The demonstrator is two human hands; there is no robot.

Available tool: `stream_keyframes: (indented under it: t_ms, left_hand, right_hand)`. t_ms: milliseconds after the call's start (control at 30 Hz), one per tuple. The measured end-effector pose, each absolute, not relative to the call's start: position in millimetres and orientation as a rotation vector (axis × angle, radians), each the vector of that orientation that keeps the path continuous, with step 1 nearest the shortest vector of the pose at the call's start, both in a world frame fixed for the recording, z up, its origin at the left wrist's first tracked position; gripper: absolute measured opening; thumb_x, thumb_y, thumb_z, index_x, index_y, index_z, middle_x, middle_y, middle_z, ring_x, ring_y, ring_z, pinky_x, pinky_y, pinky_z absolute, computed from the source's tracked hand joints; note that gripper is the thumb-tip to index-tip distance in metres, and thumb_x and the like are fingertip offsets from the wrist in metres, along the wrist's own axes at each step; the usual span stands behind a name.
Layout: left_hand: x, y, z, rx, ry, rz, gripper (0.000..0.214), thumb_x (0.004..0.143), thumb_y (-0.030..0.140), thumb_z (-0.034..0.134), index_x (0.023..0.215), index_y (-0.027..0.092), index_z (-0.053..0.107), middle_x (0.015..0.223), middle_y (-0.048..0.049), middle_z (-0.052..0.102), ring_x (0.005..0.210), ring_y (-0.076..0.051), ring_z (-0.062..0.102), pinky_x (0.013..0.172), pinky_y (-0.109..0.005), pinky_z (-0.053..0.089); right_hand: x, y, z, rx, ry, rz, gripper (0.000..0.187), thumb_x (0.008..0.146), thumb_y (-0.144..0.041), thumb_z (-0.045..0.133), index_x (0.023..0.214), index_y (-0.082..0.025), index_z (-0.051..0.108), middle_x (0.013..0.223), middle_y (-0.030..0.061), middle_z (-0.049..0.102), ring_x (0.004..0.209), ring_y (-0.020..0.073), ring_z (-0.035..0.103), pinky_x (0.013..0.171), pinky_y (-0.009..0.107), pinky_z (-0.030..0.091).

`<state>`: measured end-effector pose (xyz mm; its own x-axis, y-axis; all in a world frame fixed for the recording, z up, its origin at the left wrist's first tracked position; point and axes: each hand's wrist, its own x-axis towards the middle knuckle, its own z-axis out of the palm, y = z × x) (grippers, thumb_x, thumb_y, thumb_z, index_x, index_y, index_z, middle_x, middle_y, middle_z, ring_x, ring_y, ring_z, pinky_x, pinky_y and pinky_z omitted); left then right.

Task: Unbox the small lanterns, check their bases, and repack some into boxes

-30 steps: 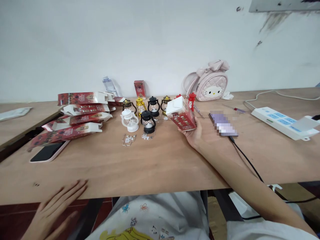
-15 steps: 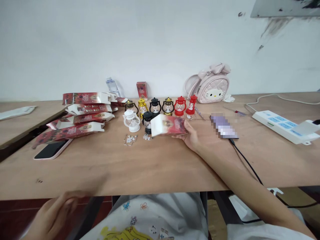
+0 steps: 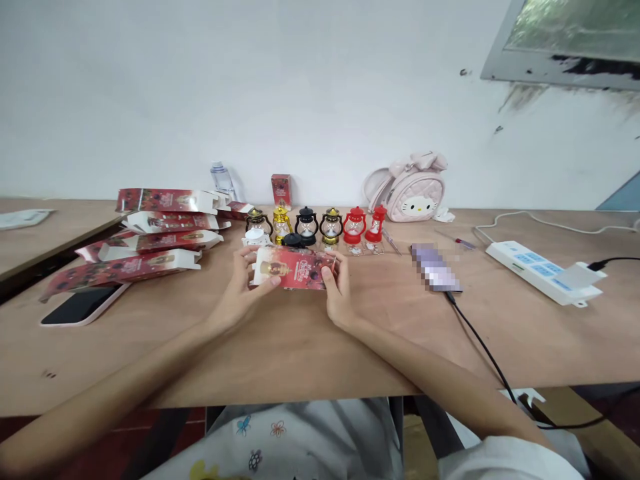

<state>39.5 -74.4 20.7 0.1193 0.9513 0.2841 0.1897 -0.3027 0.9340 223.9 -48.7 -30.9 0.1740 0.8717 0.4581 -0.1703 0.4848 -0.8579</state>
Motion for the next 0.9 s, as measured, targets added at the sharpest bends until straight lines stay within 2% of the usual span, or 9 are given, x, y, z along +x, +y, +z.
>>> stream_keyframes:
  t_ms: [100, 233, 367, 433, 500, 567, 667, 733, 900]
  left_hand:
    - [38, -69, 19, 1.653, 1.060, 1.325, 0.061, 0.080, 0.041, 0.064, 0.121, 0.028, 0.021, 0.112, -0.0047, 0.051, 0.096, -0.018, 0.060, 0.083, -0.036, 0.052]
    - [36, -70, 7, 1.664, 1.037, 1.378, 0.062, 0.078, 0.041, 0.065, 0.119, 0.027, 0.020, 0.114, -0.0054, 0.051, 0.096, -0.018, 0.059, 0.082, -0.036, 0.051]
    - [37, -71, 1, 1.585, 0.965, 1.371, 0.071, 0.073, 0.041, 0.070, 0.124, 0.029, 0.022, 0.117, -0.0061, 0.051, 0.087, -0.017, 0.060, 0.066, -0.028, 0.052]
    - [34, -68, 1, 1.465, 0.930, 1.374, 0.069, 0.072, 0.042, 0.070, 0.123, 0.029, 0.026, 0.108, -0.0038, 0.054, 0.072, -0.014, 0.061, 0.054, -0.024, 0.050]
    - [29, -62, 2, 1.317, 0.892, 1.384, 0.063, 0.072, 0.045, 0.068, 0.119, 0.027, 0.031, 0.091, 0.0003, 0.057, 0.056, -0.011, 0.058, 0.046, -0.023, 0.047]
    - [24, -56, 4, 1.193, 0.875, 1.391, 0.055, 0.071, 0.049, 0.065, 0.111, 0.022, 0.039, 0.075, 0.0029, 0.057, 0.047, -0.011, 0.054, 0.041, -0.024, 0.045]
    - [19, -50, 8, 1.088, 0.892, 1.393, 0.048, 0.067, 0.052, 0.065, 0.096, 0.018, 0.047, 0.065, 0.0031, 0.057, 0.044, -0.012, 0.051, 0.038, -0.024, 0.043]
    - [19, -49, 10, 1.055, 0.900, 1.391, 0.044, 0.065, 0.053, 0.065, 0.087, 0.017, 0.050, 0.061, 0.0027, 0.056, 0.042, -0.011, 0.050, 0.037, -0.023, 0.042]
    - [20, -50, 12, 1.046, 0.856, 1.401, 0.040, 0.068, 0.055, 0.062, 0.080, 0.018, 0.054, 0.054, 0.0017, 0.056, 0.040, -0.012, 0.050, 0.035, -0.023, 0.040]
  right_hand:
    - [211, -48, -32, -0.776, -1.155, 0.807, 0.032, 0.089, -0.052, 0.046, 0.113, -0.032, 0.054, 0.117, 0.0009, 0.057, 0.112, 0.0187, 0.052, 0.106, 0.040, 0.038]
    - [211, -47, -35, -0.785, -1.260, 0.736, 0.038, 0.092, -0.053, 0.041, 0.117, -0.028, 0.054, 0.122, 0.0033, 0.058, 0.117, 0.0195, 0.053, 0.106, 0.040, 0.037]
    - [222, -47, -33, -0.764, -1.266, 0.721, 0.044, 0.091, -0.055, 0.040, 0.119, -0.026, 0.056, 0.124, 0.0043, 0.059, 0.120, 0.0209, 0.052, 0.107, 0.040, 0.038]
    - [225, -45, -32, -0.754, -1.188, 0.799, 0.047, 0.091, -0.057, 0.039, 0.119, -0.025, 0.057, 0.118, 0.0048, 0.063, 0.110, 0.0215, 0.059, 0.097, 0.040, 0.047]
    - [226, -45, -31, -0.741, -1.120, 0.911, 0.050, 0.090, -0.058, 0.037, 0.122, -0.025, 0.056, 0.109, 0.0052, 0.066, 0.095, 0.0214, 0.065, 0.082, 0.039, 0.055]
    - [227, -45, -30, -0.738, -1.121, 0.979, 0.050, 0.090, -0.057, 0.040, 0.127, -0.026, 0.052, 0.105, 0.0051, 0.066, 0.087, 0.0208, 0.067, 0.071, 0.037, 0.058]
    - [228, -46, -29, -0.764, -1.167, 0.904, 0.047, 0.089, -0.052, 0.045, 0.131, -0.031, 0.047, 0.112, 0.0046, 0.063, 0.089, 0.0194, 0.066, 0.065, 0.033, 0.059]
    - [229, -46, -29, -0.800, -1.193, 0.827, 0.042, 0.090, -0.050, 0.044, 0.127, -0.031, 0.050, 0.115, 0.0046, 0.062, 0.090, 0.0185, 0.065, 0.064, 0.031, 0.059]
    - [231, -36, -38, -0.949, -1.295, 0.789, 0.031, 0.093, -0.043, 0.039, 0.110, -0.024, 0.055, 0.098, 0.0040, 0.063, 0.074, 0.0155, 0.062, 0.061, 0.031, 0.057]
